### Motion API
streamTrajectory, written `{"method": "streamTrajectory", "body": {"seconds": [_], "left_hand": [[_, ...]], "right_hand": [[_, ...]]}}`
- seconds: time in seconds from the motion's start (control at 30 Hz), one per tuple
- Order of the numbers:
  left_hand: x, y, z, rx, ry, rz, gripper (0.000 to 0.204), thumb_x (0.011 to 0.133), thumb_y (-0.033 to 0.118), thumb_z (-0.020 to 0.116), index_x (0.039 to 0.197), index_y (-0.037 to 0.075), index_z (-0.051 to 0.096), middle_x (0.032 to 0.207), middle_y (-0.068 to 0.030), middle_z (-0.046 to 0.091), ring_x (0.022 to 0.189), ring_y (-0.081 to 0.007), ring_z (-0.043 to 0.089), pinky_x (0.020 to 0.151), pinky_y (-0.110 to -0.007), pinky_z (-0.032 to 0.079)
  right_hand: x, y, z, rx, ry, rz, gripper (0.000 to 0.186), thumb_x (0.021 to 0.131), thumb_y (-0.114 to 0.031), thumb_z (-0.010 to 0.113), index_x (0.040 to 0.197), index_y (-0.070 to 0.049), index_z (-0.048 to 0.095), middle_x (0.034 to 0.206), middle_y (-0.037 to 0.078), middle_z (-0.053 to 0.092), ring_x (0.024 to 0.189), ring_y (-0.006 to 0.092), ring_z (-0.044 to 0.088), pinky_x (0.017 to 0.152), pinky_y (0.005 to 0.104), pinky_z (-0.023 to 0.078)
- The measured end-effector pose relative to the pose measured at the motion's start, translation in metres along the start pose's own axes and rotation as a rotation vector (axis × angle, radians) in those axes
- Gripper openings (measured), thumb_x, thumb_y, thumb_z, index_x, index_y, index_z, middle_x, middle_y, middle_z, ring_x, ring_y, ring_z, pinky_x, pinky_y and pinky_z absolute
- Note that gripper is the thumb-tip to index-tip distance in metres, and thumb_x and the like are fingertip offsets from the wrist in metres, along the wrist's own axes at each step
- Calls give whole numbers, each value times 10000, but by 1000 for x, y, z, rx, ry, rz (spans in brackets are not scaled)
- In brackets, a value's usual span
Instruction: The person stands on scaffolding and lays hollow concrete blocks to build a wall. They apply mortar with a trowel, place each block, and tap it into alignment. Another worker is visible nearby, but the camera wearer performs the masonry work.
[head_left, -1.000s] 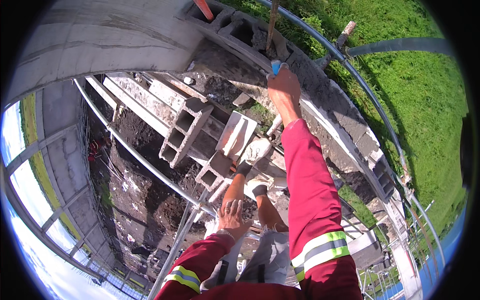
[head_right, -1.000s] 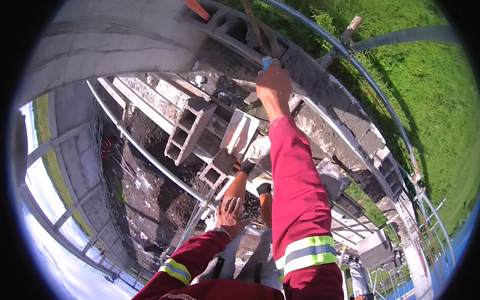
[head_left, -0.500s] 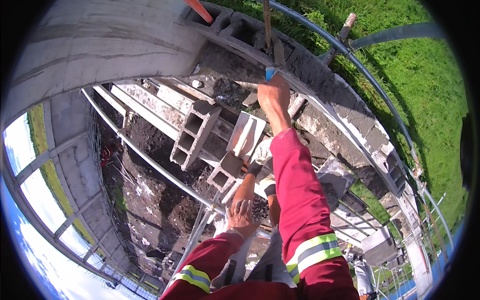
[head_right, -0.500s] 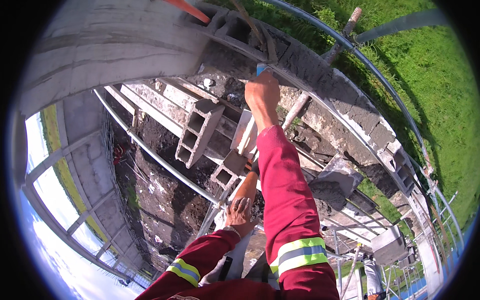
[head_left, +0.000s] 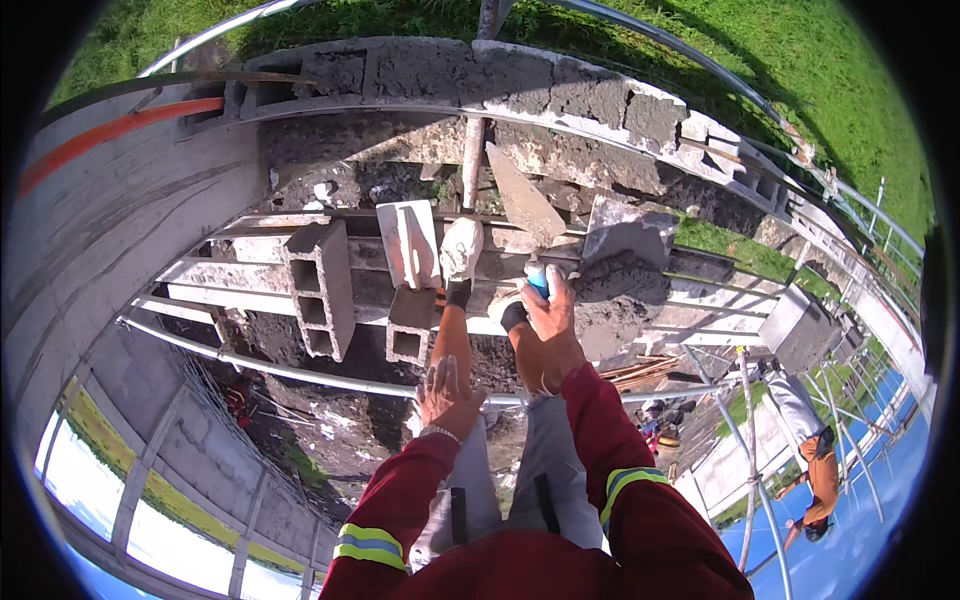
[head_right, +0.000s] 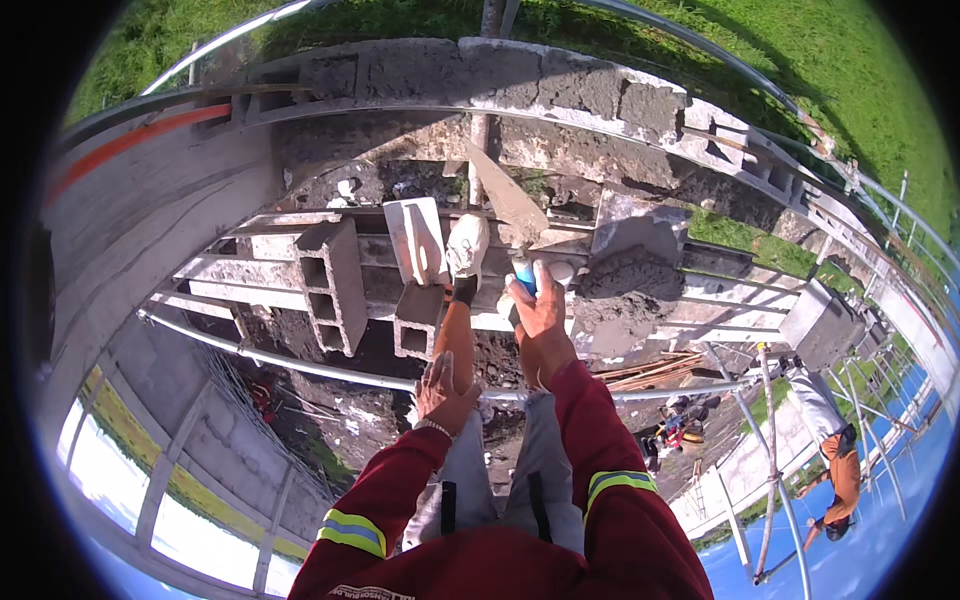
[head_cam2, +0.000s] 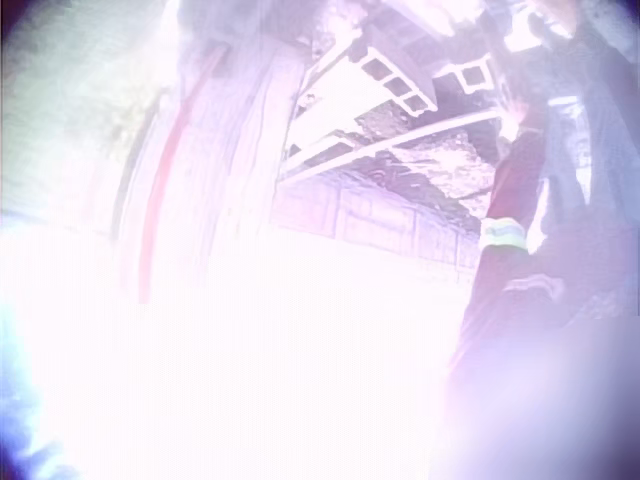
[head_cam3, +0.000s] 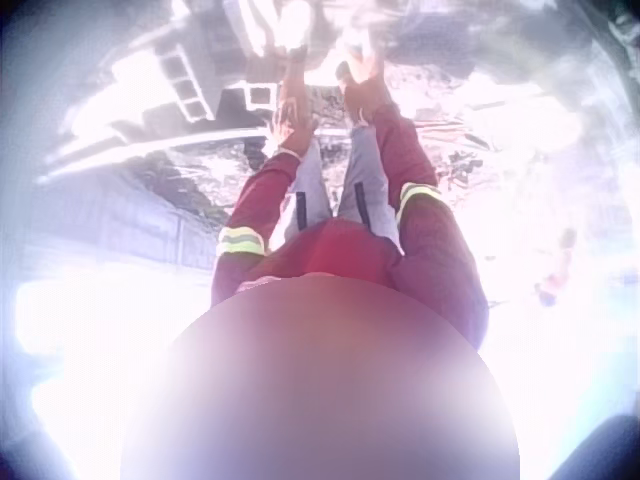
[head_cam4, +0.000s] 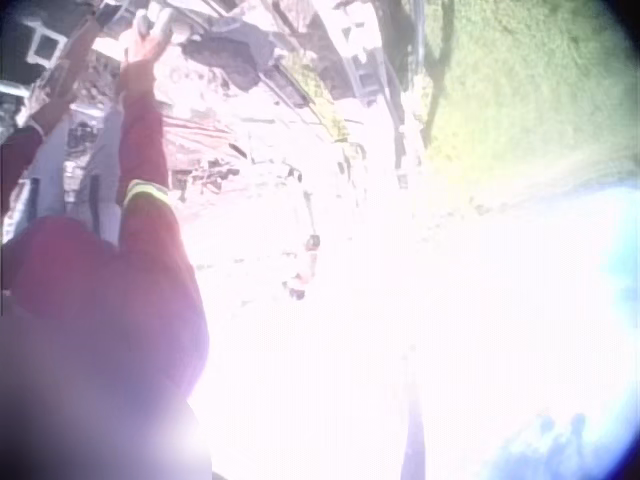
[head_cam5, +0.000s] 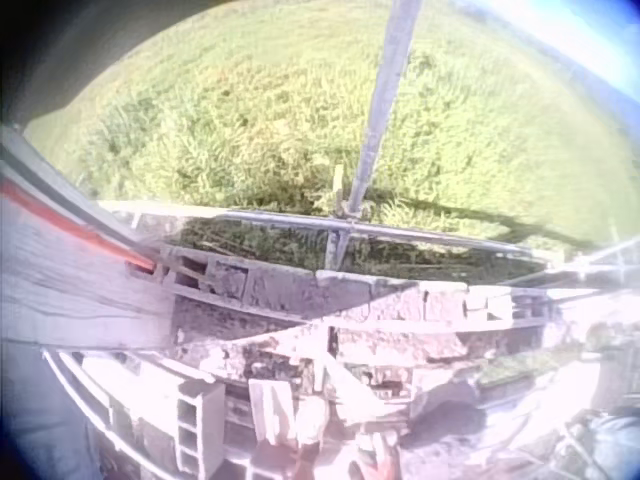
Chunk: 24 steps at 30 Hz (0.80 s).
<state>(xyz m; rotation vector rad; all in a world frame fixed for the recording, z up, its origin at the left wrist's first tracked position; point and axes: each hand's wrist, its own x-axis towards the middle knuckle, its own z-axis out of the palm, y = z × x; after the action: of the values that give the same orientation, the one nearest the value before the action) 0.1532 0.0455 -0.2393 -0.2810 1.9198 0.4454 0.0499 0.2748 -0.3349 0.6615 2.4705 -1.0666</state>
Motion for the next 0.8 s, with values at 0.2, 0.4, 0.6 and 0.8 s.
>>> {"method": "streamTrajectory", "body": {"seconds": [0.2, 0.4, 0.6, 0.8], "left_hand": [[13, 41, -38, 200, 141, 288, 979, 873, 446, 786, 1637, 43, 326, 1632, -226, 413, 1525, -402, 359, 1248, -535, 278], [37, 89, -71, 376, 58, 302, 932, 883, 356, 810, 1607, -13, 355, 1578, -273, 455, 1460, -432, 444, 1222, -492, 347], [57, 129, -75, 466, -13, 131, 991, 858, 371, 846, 1619, -11, 339, 1607, -289, 409, 1508, -438, 388, 1231, -515, 334], [71, 161, -67, 603, -52, 186, 995, 851, 377, 842, 1624, 1, 342, 1581, -299, 440, 1499, -446, 399, 1221, -520, 345]], "right_hand": [[-123, 196, -51, 594, 199, 696, 131, 969, -177, 633, 945, -73, 556, 731, 29, 563, 585, 147, 550, 504, 359, 468], [-172, 346, 71, 1362, 802, 1210, 171, 938, -183, 651, 847, -154, 508, 660, -35, 452, 545, 109, 461, 498, 300, 421], [-96, 379, 219, 1704, 855, 1534, 217, 953, -256, 652, 814, -176, 505, 686, -41, 466, 554, 114, 442, 496, 318, 375], [15, 450, 158, 2229, 1019, 921, 195, 972, -171, 664, 835, -148, 527, 701, -50, 440, 527, 90, 394, 464, 291, 347]]}}
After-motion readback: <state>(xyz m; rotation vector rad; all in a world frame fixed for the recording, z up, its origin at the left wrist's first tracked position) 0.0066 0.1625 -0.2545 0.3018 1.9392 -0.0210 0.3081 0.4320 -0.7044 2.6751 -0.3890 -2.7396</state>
